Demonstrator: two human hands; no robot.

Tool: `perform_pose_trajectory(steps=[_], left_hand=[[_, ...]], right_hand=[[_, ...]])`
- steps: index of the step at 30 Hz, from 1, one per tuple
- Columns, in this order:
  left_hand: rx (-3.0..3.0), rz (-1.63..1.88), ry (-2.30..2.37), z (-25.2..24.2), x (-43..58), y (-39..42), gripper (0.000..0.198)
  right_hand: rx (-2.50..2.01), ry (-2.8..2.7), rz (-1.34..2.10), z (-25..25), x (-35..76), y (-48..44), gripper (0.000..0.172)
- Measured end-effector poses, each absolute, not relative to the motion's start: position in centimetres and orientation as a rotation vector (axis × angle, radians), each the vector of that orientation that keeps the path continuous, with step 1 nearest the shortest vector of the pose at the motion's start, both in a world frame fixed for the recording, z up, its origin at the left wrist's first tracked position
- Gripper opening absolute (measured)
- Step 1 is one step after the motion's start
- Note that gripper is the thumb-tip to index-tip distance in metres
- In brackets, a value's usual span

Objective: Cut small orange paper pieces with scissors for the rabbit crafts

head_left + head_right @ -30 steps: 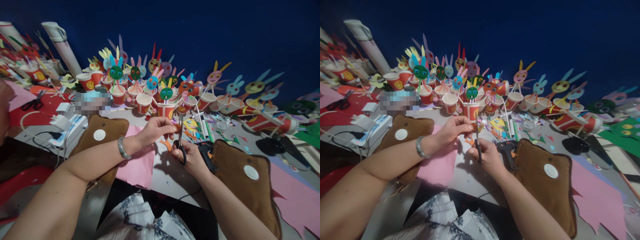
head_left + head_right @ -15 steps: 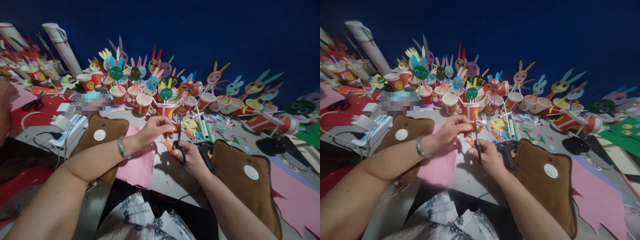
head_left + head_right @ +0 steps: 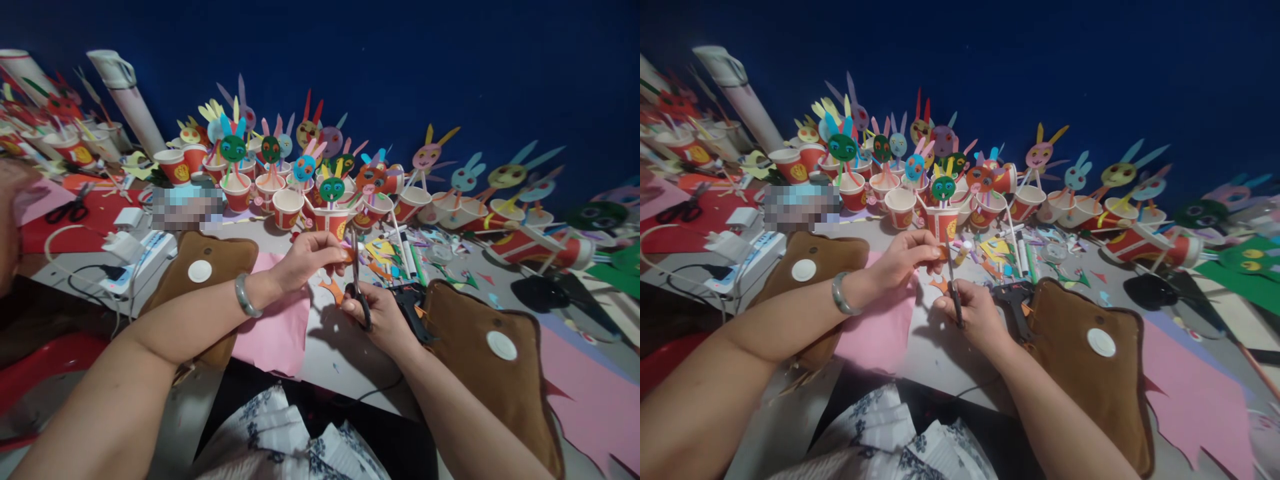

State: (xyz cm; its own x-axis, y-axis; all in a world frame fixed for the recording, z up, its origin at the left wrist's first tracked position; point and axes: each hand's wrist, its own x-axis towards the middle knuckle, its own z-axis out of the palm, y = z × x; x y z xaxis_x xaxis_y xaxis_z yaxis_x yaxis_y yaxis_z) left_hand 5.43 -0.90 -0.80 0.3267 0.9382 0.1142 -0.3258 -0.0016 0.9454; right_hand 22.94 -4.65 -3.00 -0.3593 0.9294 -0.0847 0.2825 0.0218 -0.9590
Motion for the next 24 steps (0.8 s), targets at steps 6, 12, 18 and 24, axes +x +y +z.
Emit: perform_pose_trajectory(steps=[6,12,18,24], left_hand=[[1.156,1.17,0.734,-0.53,5.7,-0.87,0.032],[1.245,1.176,0.701,-0.33,5.65,-1.24,0.029],[1.227,1.198,0.711,-0.71,5.88,-1.27,0.02],[1.238,1.186,0.731,-0.59,5.79,-1.27,0.017]], right_hand=[[-1.26,-1.711,1.343,-2.9,22.97,-4.65,0.052],[-1.253,-1.697,1.359,-3.26,23.1,-4.63,0.054],[-1.249,-1.674,1.389,-3.33,23.04,-4.62,0.054],[-1.235,-1.686,1.372,-3.18,22.95,-4.66,0.055]])
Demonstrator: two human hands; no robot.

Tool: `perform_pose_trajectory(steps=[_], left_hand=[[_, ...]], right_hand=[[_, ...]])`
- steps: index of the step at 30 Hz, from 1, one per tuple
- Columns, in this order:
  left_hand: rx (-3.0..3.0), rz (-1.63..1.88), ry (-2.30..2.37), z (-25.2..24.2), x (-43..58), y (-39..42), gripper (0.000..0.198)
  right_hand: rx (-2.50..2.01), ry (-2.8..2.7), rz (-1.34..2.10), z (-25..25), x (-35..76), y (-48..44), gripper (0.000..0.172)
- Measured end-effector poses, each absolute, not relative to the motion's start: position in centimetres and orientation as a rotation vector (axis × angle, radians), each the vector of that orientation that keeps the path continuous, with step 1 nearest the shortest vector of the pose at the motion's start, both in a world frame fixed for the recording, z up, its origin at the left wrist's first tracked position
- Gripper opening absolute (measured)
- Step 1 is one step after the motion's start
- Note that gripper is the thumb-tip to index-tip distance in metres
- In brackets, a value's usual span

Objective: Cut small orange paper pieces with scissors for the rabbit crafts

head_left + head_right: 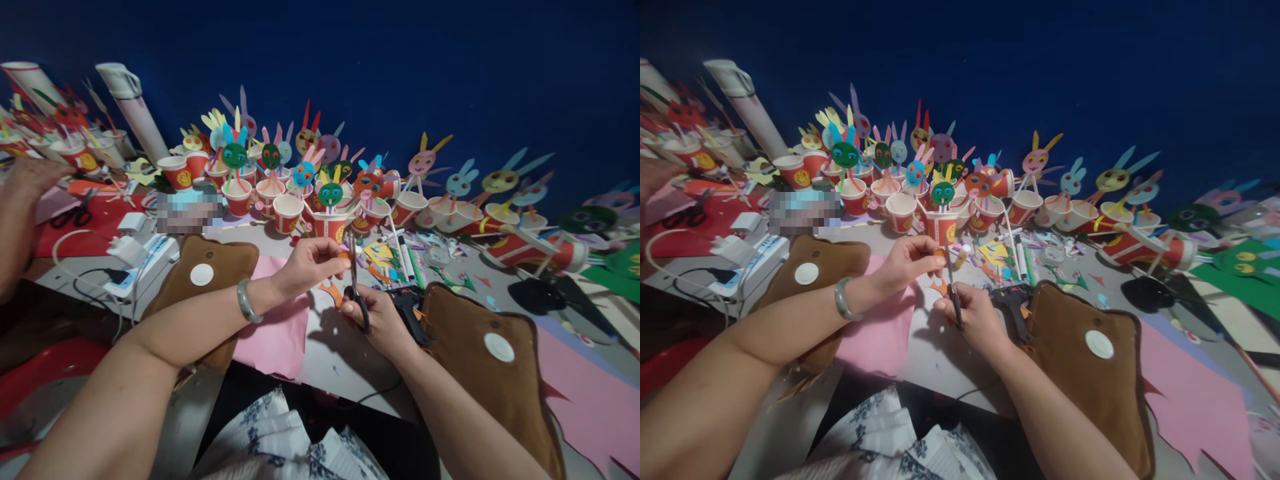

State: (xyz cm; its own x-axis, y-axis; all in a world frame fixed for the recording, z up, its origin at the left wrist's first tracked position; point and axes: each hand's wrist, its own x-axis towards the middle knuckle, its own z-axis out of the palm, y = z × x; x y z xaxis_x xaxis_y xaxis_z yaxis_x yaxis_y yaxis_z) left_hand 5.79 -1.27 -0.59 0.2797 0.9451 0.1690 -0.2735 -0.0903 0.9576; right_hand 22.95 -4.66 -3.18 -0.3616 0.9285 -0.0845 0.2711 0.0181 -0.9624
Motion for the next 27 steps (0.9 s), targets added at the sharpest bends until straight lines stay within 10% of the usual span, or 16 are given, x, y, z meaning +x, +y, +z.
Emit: perform_pose_trajectory(steps=[27], left_hand=[[1.278,1.219,0.747,0.04,5.56,-1.37,0.013]], right_hand=[[-1.247,-1.681,1.385,-3.16,23.0,-4.75,0.05]])
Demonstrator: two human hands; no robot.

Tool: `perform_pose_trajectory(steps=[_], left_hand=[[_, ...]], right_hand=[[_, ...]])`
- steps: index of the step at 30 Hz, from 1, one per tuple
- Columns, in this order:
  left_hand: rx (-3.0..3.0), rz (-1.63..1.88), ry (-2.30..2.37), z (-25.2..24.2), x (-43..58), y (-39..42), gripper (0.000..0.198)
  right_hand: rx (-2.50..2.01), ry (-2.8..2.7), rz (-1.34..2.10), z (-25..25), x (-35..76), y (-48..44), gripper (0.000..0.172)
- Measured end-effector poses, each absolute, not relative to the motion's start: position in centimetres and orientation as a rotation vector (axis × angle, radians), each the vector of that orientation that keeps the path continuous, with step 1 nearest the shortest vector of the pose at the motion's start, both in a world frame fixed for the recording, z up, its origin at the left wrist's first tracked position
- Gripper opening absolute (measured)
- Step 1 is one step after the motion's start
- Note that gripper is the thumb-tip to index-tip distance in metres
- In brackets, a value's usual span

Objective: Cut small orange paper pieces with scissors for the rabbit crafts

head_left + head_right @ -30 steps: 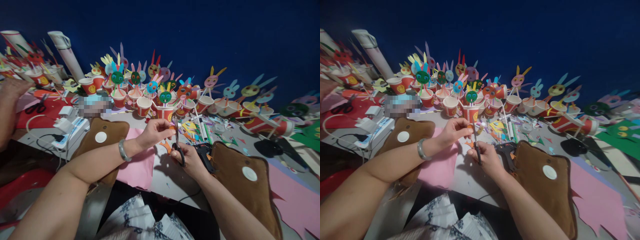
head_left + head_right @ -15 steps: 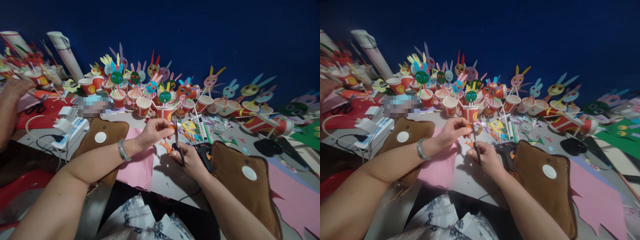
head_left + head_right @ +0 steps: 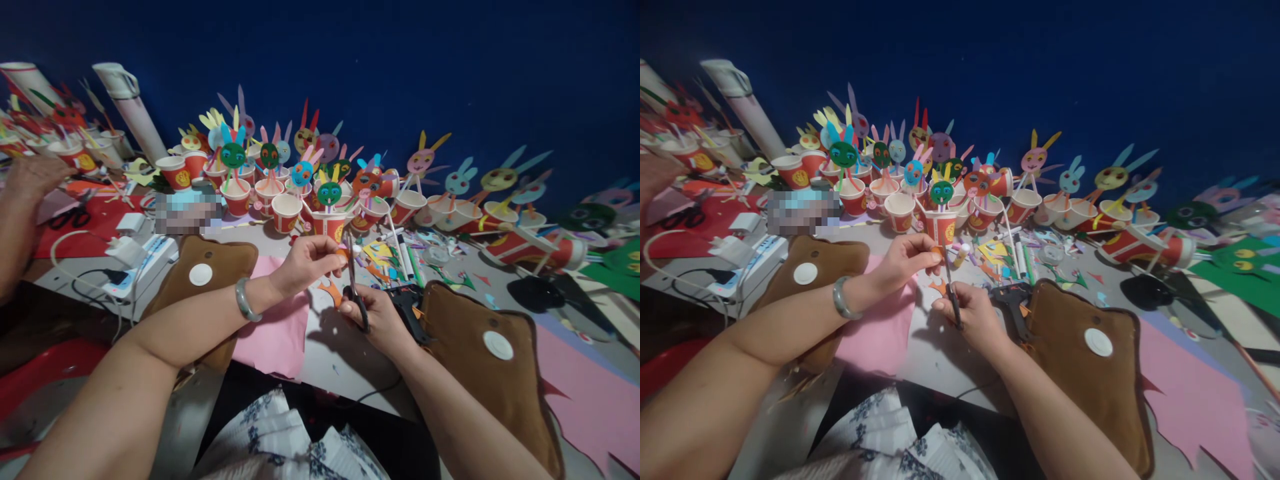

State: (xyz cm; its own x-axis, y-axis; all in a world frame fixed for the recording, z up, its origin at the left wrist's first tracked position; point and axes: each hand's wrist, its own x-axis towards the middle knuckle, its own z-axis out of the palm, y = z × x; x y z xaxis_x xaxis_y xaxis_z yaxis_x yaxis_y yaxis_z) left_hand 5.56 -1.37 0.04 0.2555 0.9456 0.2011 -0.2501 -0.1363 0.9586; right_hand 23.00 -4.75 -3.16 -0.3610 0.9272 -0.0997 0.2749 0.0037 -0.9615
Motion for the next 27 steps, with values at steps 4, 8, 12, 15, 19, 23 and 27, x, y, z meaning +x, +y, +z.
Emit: perform_pose_trajectory(steps=[4,8,12,15,19,23,27], left_hand=[[1.267,1.203,0.741,-0.03,5.57,-1.48,0.012],[1.264,1.189,0.742,-0.08,5.57,-1.49,0.014],[1.263,1.188,0.746,-0.1,5.59,-1.41,0.013],[1.251,1.18,0.739,-0.11,5.6,-1.42,0.013],[1.25,1.181,0.726,-0.19,5.61,-1.53,0.014],[1.251,1.183,0.721,-0.31,5.63,-1.67,0.014],[1.275,1.206,0.709,-0.39,5.71,-1.77,0.015]], right_hand=[[-1.246,-1.681,1.401,-3.11,22.95,-4.76,0.047],[-1.248,-1.656,1.418,-3.25,22.97,-4.73,0.045],[-1.244,-1.648,1.428,-3.2,22.91,-4.77,0.044],[-1.24,-1.646,1.428,-3.08,22.87,-4.8,0.044],[-1.235,-1.665,1.416,-3.09,22.92,-4.79,0.046],[-1.21,-1.706,1.381,-3.15,22.99,-4.74,0.045],[-1.213,-1.718,1.377,-3.08,23.0,-4.76,0.045]])
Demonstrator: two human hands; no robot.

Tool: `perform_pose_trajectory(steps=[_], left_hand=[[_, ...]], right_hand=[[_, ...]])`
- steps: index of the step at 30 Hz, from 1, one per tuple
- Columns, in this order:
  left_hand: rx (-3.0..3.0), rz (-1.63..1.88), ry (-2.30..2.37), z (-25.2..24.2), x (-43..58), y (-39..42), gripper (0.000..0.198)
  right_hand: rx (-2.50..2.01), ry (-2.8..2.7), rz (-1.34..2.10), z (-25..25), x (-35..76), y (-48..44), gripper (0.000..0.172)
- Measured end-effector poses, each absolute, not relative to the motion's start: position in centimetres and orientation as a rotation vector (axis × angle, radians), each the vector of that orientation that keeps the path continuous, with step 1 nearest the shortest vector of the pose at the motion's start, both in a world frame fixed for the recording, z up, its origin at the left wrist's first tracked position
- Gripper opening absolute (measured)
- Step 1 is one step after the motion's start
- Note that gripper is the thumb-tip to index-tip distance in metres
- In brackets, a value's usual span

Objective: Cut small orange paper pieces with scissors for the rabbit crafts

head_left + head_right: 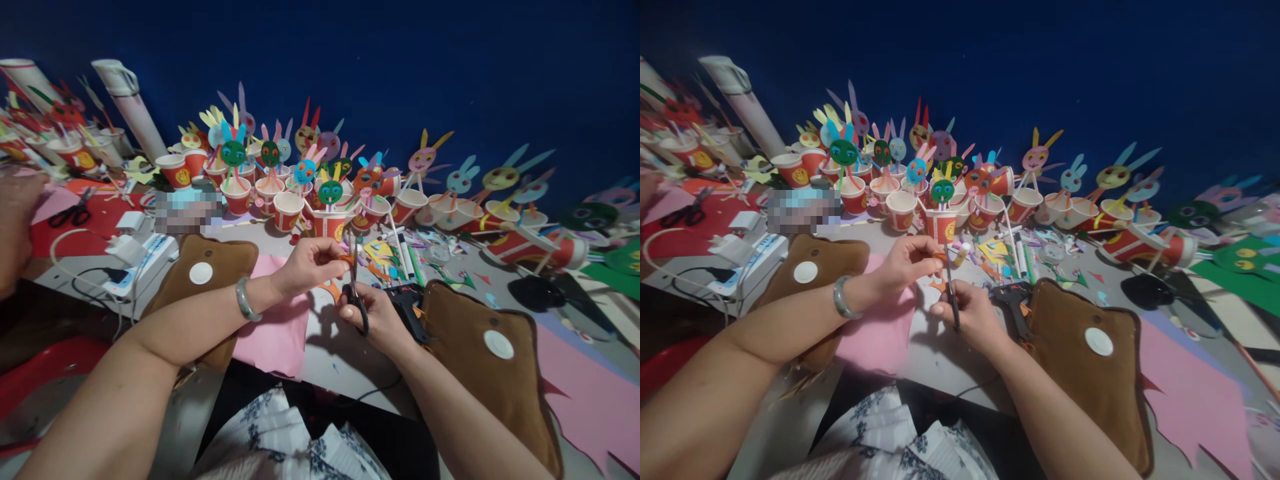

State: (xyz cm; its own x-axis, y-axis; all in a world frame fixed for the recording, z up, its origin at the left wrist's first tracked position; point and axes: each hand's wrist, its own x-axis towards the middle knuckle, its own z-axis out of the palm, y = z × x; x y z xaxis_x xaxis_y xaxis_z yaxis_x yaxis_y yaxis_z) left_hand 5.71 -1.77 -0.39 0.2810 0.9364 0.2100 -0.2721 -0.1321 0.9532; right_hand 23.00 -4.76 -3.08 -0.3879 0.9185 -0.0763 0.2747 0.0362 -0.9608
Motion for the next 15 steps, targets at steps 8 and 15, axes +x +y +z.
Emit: perform_pose_trajectory(steps=[8,15], left_hand=[[1.305,1.206,0.724,-0.4,5.75,-1.9,0.014],[1.317,1.235,0.69,-0.84,5.9,-1.63,0.015]], right_hand=[[-1.224,-1.713,1.374,-2.77,22.9,-4.78,0.047],[-1.217,-1.713,1.372,-2.84,22.98,-4.73,0.045]])
